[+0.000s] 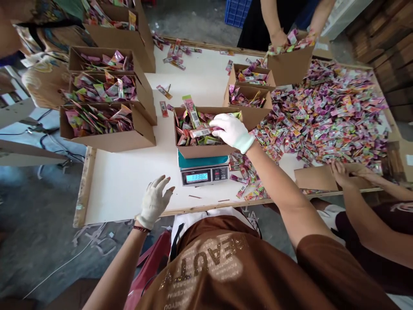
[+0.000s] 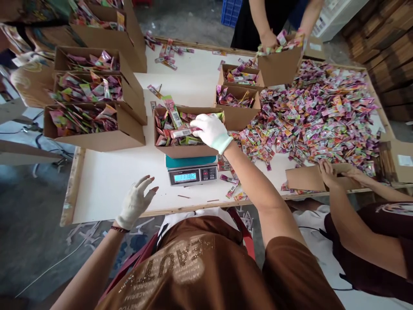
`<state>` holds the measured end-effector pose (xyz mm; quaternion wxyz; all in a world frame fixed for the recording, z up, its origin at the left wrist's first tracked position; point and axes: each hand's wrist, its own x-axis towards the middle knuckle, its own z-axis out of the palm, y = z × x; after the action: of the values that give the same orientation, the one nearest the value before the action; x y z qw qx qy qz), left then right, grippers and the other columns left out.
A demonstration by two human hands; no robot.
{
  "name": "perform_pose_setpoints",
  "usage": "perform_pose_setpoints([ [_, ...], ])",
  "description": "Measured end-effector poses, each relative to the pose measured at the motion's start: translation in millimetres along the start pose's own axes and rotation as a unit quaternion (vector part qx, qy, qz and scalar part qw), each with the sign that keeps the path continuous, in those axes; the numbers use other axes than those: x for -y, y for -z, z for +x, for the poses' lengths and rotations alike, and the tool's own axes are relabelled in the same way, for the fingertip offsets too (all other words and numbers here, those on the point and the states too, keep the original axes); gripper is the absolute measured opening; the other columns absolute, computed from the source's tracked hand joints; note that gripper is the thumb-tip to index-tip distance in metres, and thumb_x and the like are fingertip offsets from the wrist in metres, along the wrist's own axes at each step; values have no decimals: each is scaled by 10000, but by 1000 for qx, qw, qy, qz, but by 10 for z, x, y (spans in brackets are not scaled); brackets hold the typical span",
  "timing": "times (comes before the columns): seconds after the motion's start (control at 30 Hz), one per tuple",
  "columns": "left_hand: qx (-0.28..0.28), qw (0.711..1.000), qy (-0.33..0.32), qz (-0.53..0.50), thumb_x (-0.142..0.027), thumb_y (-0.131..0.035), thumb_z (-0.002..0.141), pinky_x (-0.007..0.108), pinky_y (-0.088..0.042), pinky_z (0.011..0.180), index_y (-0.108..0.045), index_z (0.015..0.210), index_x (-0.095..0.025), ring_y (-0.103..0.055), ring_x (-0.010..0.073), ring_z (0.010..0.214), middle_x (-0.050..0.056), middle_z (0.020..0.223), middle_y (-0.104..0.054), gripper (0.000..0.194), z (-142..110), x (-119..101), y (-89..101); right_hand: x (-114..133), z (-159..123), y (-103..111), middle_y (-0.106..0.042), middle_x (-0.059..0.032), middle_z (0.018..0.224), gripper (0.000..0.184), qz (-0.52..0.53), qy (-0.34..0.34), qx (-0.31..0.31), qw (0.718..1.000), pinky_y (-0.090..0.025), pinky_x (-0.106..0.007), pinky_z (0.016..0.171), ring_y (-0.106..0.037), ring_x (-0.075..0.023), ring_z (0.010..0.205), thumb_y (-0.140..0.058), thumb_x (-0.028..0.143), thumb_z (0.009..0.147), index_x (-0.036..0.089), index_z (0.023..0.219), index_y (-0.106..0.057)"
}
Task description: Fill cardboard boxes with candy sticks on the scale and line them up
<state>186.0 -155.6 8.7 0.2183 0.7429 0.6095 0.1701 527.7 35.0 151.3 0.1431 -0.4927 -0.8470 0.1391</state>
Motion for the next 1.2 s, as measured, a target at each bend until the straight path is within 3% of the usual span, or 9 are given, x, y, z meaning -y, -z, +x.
perform_pose_setpoints([
  [0.13, -26, 999, -6, -25, -438, -553, 974, 496, -518, 1099, -664, 1241, -166, -624, 316, 1287, 173, 1408, -633, 398, 261, -210, 190, -42, -290, 311, -743, -32, 950, 233, 76, 16, -85, 993, -495, -361, 942, -670, -209, 954, -566, 221, 988, 210, 859, -760],
  [0.37, -140, 987, -39, -67, -386, -624, 958, 465, -532, 1108, -665, 1221, -188, -651, 274, 1250, 136, 1355, -661, 332, 701, -515, 732, -174, -984, 726, -749, -29, 921, 210, 163, -88, -279, 942, -577, -351, 825, -722, -196, 853, -603, 388, 1021, 230, 1029, -741],
  [0.53, -190, 970, -127, -79, -327, -574, 1000, 407, -513, 1130, -696, 1201, -159, -630, 230, 1293, 118, 1341, -679, 289, 1144, -1016, 1128, -306, -1340, 701, -752, -30, 874, 239, 140, -162, -291, 932, -591, -351, 820, -732, -212, 847, -622, 433, 1002, 224, 995, -738],
  [0.7, -186, 953, -209, -114, -326, -482, 1055, 328, -503, 1103, -671, 1267, -145, -632, 156, 1269, 101, 1375, -662, 337, 1541, -1526, 1325, -286, -1446, 650, -770, -35, 952, 225, 126, -182, -270, 937, -578, -346, 888, -731, -216, 916, -636, 418, 981, 226, 1003, -750],
  [0.83, -155, 951, -239, -120, -335, -419, 1077, 323, -487, 1104, -672, 1230, -153, -608, 155, 1282, 91, 1350, -663, 347, 1779, -1736, 1285, -272, -1479, 729, -772, -41, 963, 219, 102, -190, -237, 947, -572, -338, 864, -723, -215, 892, -610, 388, 979, 225, 1003, -754],
  [0.93, -121, 952, -258, -112, -354, -430, 1063, 360, -507, 1076, -672, 1200, -156, -619, 198, 1254, 106, 1290, -677, 341, 1896, -1828, 1056, -424, -1529, 757, -774, -63, 1019, 220, 55, -218, -168, 960, -562, -369, 897, -720, -238, 947, -602, 368, 962, 223, 1022, -756],
  [1.03, -6, 968, -249, -5, -382, -552, 990, 424, -563, 950, -668, 1217, -166, -683, 270, 1078, 133, 1157, -694, 334, 1896, -1914, 721, -731, -1497, 674, -743, -96, 1189, 430, 21, -273, -48, 961, -551, -431, 954, -703, -281, 1064, -691, 407, 890, 218, 1276, -687],
  [1.1, 76, 969, -216, 96, -281, -575, 947, 419, -581, 821, -674, 1228, -190, -711, 270, 920, 149, 1160, -679, 311, 1823, -1940, 550, -996, -1365, 574, -670, -134, 1348, 635, -9, -295, -5, 955, -523, -465, 1019, -659, -313, 1187, -725, 425, 860, 200, 1435, -580],
  [1.2, 133, 954, -188, 191, -81, -460, 883, 366, -552, 651, -715, 1143, -210, -705, 229, 781, 151, 1237, -661, 386, 1634, -1800, 494, -1422, -1000, 412, -592, -179, 1427, 636, -93, -315, 28, 944, -479, -452, 1048, -599, -342, 1262, -703, 358, 868, 164, 1456, -555],
])
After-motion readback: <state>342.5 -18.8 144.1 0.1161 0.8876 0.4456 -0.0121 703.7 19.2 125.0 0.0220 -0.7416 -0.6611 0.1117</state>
